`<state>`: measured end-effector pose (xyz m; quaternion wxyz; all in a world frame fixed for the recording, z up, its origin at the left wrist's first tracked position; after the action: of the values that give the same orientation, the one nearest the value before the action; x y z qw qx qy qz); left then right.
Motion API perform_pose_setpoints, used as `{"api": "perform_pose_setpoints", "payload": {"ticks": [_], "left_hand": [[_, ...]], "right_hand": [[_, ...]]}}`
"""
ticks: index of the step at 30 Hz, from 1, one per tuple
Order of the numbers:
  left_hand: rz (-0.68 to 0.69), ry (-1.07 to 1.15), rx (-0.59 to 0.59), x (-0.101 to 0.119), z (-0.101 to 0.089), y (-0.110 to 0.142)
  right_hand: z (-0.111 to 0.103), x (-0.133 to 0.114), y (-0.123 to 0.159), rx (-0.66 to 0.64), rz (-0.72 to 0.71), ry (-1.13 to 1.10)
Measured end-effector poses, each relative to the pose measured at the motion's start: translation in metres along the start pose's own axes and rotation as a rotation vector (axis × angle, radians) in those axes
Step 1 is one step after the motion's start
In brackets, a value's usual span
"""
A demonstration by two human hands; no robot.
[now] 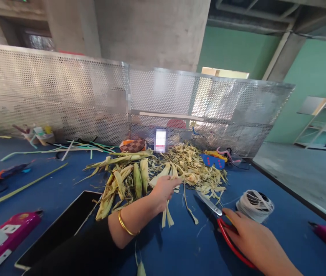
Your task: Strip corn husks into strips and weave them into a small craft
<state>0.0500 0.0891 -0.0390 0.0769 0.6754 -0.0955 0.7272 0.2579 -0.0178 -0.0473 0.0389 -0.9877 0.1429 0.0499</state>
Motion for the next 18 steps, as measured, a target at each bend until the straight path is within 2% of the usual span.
{"api": "perform_pose_setpoints", "payload": {"ticks": [3,6,9,11,14,18], "left_hand": [[-0.074,0.168,-0.006,0.0,0.006,0.005],[-0.099,0.271,-0.018,0.005,0.014,0.014],[-0.104,0.367,0.013,0.011,0.02,0.024],[-0.095,0.414,0.008,0.015,0.025,0.029],[-0.1,0.444,-0.025,0.018,0.03,0.032],[-0.159,0.425,-0.039,0.015,0.031,0.03]], "right_hand": [[-0.003,-0.012,-0.007,-0.062,-0.078,0.21],[-0.019,-0.031,-0.03,-0.093,-0.105,0.33],[-0.048,-0.087,-0.067,0.039,-0.306,0.199],[-0.062,-0.126,-0.1,0.139,-0.351,0.066],[-0.054,-0.176,-0.155,0.171,-0.324,0.024],[-0.023,-0.215,-0.211,0.13,-0.28,0.045]]}}
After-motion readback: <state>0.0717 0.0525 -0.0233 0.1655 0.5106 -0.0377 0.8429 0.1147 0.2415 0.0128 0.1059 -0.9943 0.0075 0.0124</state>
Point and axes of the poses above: each hand's wrist, its own y-axis away from the middle knuckle, its own z-axis out of the palm, x = y × z, the point moved 8 cm from there along -y, towards the middle knuckle, and after that the axes turned 12 degrees about z, right-handed, at the moved point
